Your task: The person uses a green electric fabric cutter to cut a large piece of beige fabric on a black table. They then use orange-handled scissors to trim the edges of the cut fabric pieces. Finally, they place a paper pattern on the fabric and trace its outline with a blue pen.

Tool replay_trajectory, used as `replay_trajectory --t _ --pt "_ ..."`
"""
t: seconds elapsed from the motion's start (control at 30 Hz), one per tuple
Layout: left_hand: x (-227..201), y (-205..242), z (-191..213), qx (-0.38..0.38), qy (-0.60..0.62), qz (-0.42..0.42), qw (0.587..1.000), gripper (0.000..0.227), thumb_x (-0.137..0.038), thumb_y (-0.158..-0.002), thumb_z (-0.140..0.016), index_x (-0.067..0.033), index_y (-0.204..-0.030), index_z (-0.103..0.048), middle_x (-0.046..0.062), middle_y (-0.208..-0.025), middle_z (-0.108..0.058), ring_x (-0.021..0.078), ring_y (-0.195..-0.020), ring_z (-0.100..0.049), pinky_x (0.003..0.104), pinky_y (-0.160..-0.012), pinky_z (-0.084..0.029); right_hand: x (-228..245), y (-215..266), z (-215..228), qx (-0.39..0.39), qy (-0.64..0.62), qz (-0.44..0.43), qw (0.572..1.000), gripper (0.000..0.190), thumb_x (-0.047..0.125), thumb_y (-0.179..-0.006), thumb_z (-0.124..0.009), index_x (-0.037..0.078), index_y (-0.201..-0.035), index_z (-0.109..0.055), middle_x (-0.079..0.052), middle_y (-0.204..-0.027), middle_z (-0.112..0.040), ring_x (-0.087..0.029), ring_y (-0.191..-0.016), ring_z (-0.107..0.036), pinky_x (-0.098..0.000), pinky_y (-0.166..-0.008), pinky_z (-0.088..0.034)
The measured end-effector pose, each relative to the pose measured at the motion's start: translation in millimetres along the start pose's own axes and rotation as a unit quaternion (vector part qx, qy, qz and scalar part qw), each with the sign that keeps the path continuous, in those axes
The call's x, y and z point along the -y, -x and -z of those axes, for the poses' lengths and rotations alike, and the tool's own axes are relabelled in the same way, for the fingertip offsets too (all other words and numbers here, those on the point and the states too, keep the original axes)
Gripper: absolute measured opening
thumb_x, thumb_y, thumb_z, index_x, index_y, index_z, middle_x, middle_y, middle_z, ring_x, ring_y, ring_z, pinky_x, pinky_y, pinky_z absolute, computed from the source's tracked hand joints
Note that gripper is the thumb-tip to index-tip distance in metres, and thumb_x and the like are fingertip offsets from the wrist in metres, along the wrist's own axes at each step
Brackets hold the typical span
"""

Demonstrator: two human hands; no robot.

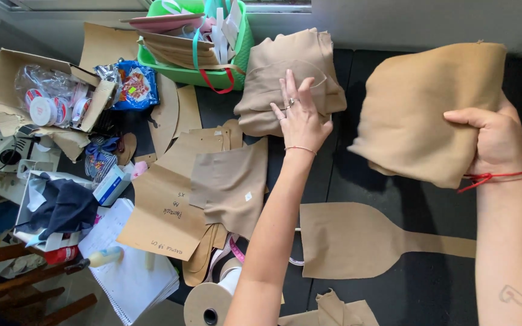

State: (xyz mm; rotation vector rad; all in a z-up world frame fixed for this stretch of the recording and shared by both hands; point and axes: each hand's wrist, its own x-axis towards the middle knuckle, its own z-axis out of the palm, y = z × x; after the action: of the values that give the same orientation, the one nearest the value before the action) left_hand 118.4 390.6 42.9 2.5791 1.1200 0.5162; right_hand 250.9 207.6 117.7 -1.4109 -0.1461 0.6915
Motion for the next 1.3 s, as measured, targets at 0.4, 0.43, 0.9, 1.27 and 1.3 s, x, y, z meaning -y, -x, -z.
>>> replay_trajectory --t 0.4,0.43,0.9,1.27,1.3 --pt "1 16 33 -0.092 0.553 0.051 0.827 0.014 -0.017 -0.086 -0.039 -0.0129 -0.079 -0.026 0.020 -0.137 -0.024 0.0327 -0.133 -0.014 0.038 -0.101 -0.018 -101 10 42 -0.021 0.150 0.084 0.985 0.040 0.003 -0.075 -0.055 0.004 -0.113 -0.042 -0.016 -0.117 -0.047 -0.023 -0.112 -0.048 -0.0292 -0.096 -0.038" --pt "-8 22 52 -0.088 0.554 0.051 0.826 0.014 -0.017 -0.086 -0.039 -0.0129 -0.079 -0.026 0.020 -0.137 -0.024 0.0327 -0.133 -0.014 0.038 -0.101 -0.018 -86 22 30 -0.025 0.150 0.083 0.985 0.040 0.003 -0.075 -0.055 0.004 -0.113 -0.042 -0.016 -0.117 -0.047 -0.023 -0.112 -0.048 -0.0292 -0.096 -0.038" --pt "-34 177 90 -0.018 0.846 0.455 0.277 0.017 -0.024 -0.075 -0.052 -0.0125 -0.077 -0.064 0.006 -0.087 -0.065 0.0226 -0.084 -0.060 0.033 -0.076 -0.047 -73 114 39 0.082 0.018 -0.146 0.986 0.026 0.003 -0.077 -0.055 0.003 -0.103 -0.055 -0.007 -0.096 -0.060 -0.012 -0.082 -0.055 -0.0251 -0.069 -0.047" --pt "-36 232 70 0.163 0.765 0.357 0.510 0.027 -0.016 -0.074 -0.053 -0.0150 -0.100 -0.045 0.011 -0.129 -0.044 0.0241 -0.121 -0.040 0.037 -0.096 -0.034 19 194 64 -0.065 0.262 -0.058 0.961 0.045 0.018 -0.090 -0.039 0.004 -0.133 -0.036 -0.011 -0.118 -0.046 -0.025 -0.099 -0.048 -0.0398 -0.080 -0.043" --pt "-33 232 73 0.166 0.778 0.358 0.488 0.022 -0.018 -0.076 -0.054 -0.0147 -0.097 -0.046 0.014 -0.127 -0.046 0.0274 -0.118 -0.044 0.036 -0.095 -0.037 22 195 63 -0.089 0.317 -0.090 0.940 0.046 0.016 -0.089 -0.041 0.007 -0.133 -0.034 -0.012 -0.118 -0.044 -0.029 -0.099 -0.046 -0.0460 -0.076 -0.041"
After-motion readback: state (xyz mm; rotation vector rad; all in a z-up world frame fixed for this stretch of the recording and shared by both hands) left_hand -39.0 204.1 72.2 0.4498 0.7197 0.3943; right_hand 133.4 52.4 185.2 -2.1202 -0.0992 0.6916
